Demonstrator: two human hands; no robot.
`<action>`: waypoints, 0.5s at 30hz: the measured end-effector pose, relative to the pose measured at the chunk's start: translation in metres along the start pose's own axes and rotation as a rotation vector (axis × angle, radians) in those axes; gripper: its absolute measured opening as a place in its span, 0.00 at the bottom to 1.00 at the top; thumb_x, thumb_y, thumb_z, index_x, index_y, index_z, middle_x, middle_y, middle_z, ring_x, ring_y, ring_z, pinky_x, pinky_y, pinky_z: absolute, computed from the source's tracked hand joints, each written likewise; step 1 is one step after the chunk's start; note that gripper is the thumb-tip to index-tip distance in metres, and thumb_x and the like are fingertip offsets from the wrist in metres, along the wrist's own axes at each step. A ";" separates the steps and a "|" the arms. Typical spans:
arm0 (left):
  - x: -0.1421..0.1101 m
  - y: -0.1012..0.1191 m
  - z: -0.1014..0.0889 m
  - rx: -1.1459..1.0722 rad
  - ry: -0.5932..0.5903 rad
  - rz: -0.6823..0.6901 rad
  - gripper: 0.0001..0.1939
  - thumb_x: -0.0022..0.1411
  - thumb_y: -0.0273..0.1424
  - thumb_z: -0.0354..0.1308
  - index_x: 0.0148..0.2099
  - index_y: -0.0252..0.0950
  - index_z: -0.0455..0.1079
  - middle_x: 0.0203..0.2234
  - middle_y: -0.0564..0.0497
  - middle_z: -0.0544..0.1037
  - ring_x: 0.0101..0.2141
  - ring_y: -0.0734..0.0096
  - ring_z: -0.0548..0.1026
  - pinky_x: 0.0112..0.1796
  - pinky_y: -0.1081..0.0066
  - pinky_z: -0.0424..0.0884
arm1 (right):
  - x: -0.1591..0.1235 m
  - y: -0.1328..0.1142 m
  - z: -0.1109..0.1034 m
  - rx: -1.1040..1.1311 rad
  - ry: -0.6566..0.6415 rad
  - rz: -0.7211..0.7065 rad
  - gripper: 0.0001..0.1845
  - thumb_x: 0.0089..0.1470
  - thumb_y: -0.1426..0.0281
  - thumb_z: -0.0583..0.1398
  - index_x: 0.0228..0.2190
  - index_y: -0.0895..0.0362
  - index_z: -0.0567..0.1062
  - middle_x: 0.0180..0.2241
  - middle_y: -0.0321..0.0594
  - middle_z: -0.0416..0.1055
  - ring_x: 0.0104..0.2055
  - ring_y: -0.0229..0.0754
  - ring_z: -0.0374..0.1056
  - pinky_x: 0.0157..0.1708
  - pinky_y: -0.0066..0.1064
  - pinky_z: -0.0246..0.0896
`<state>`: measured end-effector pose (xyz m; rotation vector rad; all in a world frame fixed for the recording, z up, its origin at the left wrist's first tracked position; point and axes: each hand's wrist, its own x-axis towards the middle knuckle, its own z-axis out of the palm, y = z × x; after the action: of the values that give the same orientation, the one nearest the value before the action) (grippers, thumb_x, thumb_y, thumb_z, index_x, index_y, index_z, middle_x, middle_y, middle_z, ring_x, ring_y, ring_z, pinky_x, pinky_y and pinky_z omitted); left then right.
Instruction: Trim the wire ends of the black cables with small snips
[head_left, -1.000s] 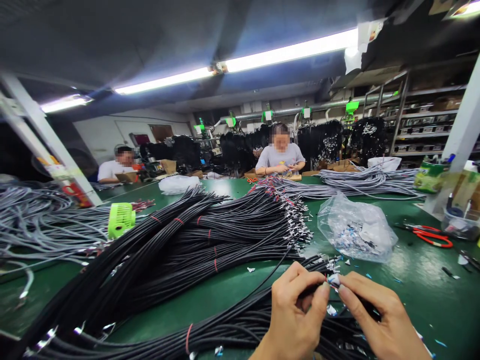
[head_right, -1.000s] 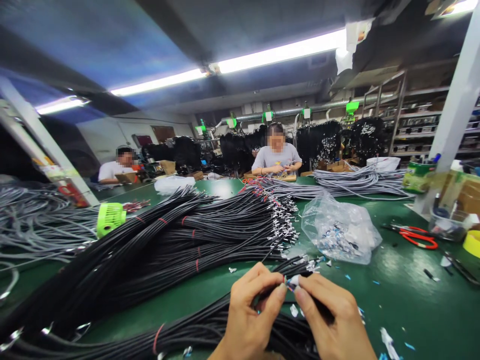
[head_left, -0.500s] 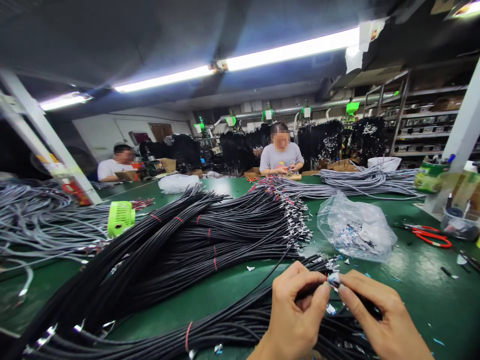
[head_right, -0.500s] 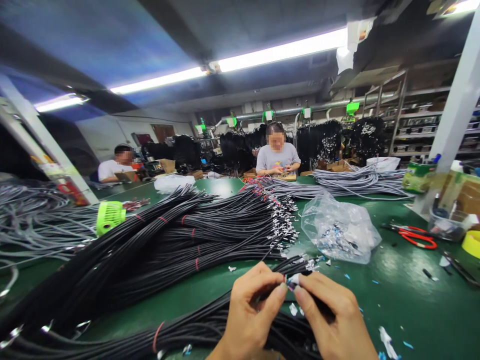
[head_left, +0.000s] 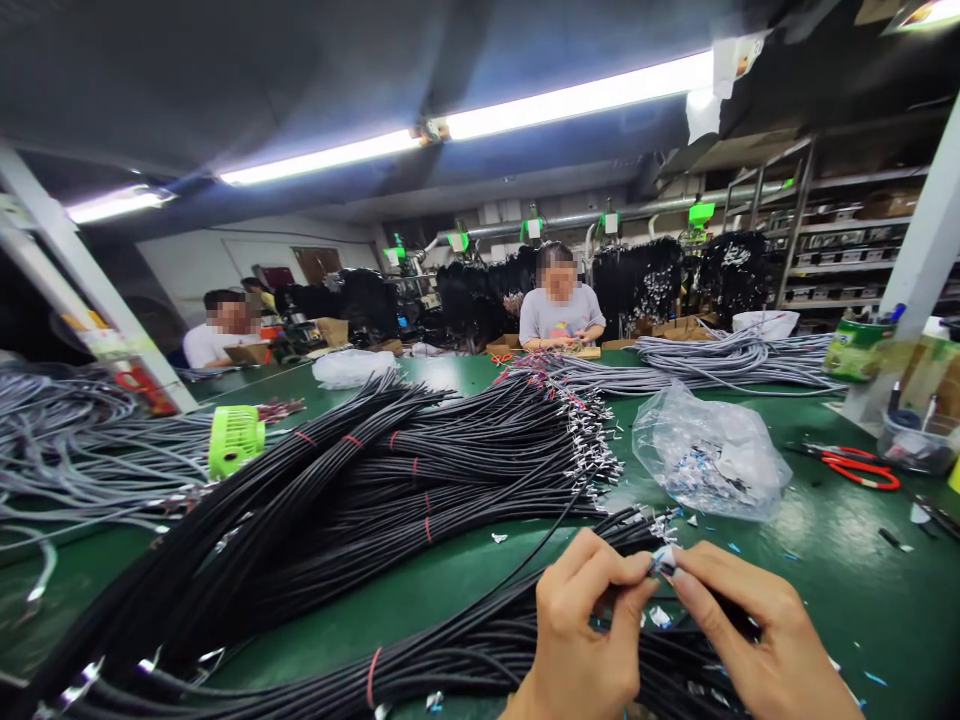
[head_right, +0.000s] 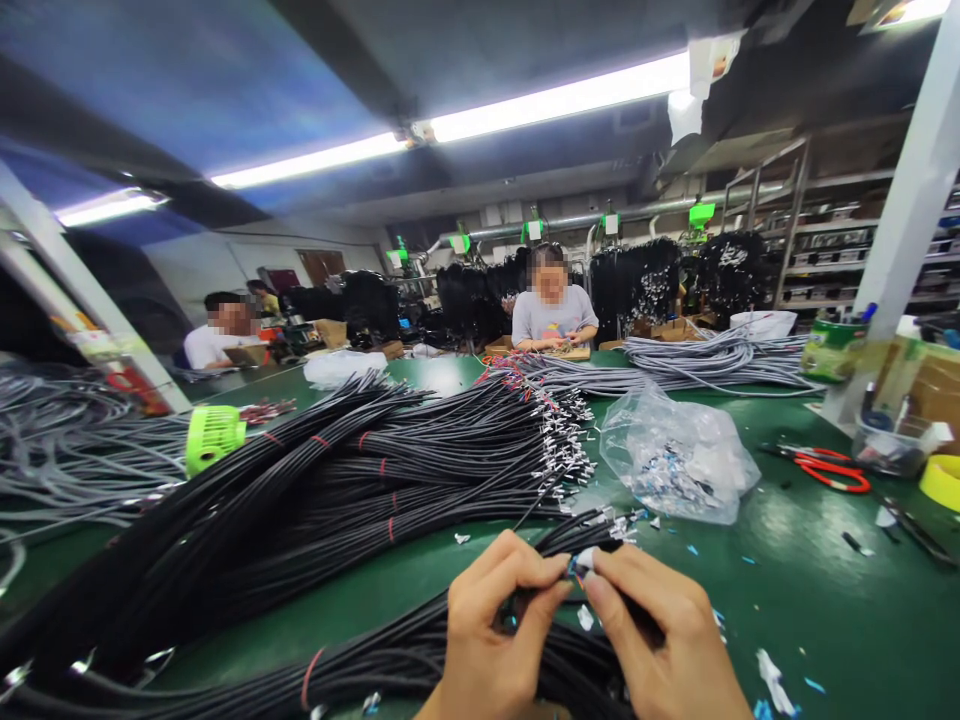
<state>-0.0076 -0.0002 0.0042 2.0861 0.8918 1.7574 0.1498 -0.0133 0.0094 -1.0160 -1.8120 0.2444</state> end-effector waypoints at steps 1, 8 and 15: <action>-0.001 -0.001 0.000 0.026 0.011 0.030 0.06 0.57 0.20 0.55 0.31 0.31 0.71 0.21 0.51 0.69 0.23 0.73 0.68 0.24 0.74 0.63 | -0.001 0.001 0.000 -0.024 0.013 -0.011 0.11 0.57 0.68 0.57 0.38 0.55 0.79 0.34 0.42 0.78 0.37 0.43 0.74 0.34 0.26 0.72; -0.005 -0.002 0.003 0.203 0.058 0.181 0.09 0.56 0.15 0.54 0.34 0.33 0.70 0.21 0.52 0.71 0.22 0.75 0.69 0.24 0.74 0.63 | -0.003 0.006 0.001 -0.103 0.007 -0.065 0.11 0.57 0.69 0.56 0.38 0.54 0.78 0.31 0.40 0.77 0.39 0.45 0.75 0.33 0.26 0.72; -0.007 -0.004 0.006 0.272 0.092 0.268 0.11 0.55 0.14 0.54 0.37 0.33 0.69 0.21 0.52 0.72 0.22 0.74 0.70 0.24 0.74 0.64 | -0.004 0.007 0.002 -0.134 0.004 -0.084 0.12 0.57 0.70 0.56 0.40 0.56 0.77 0.31 0.40 0.77 0.39 0.44 0.75 0.33 0.26 0.72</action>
<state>-0.0037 -0.0002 -0.0055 2.4102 0.9613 1.9745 0.1520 -0.0110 0.0016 -1.0295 -1.8820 0.0703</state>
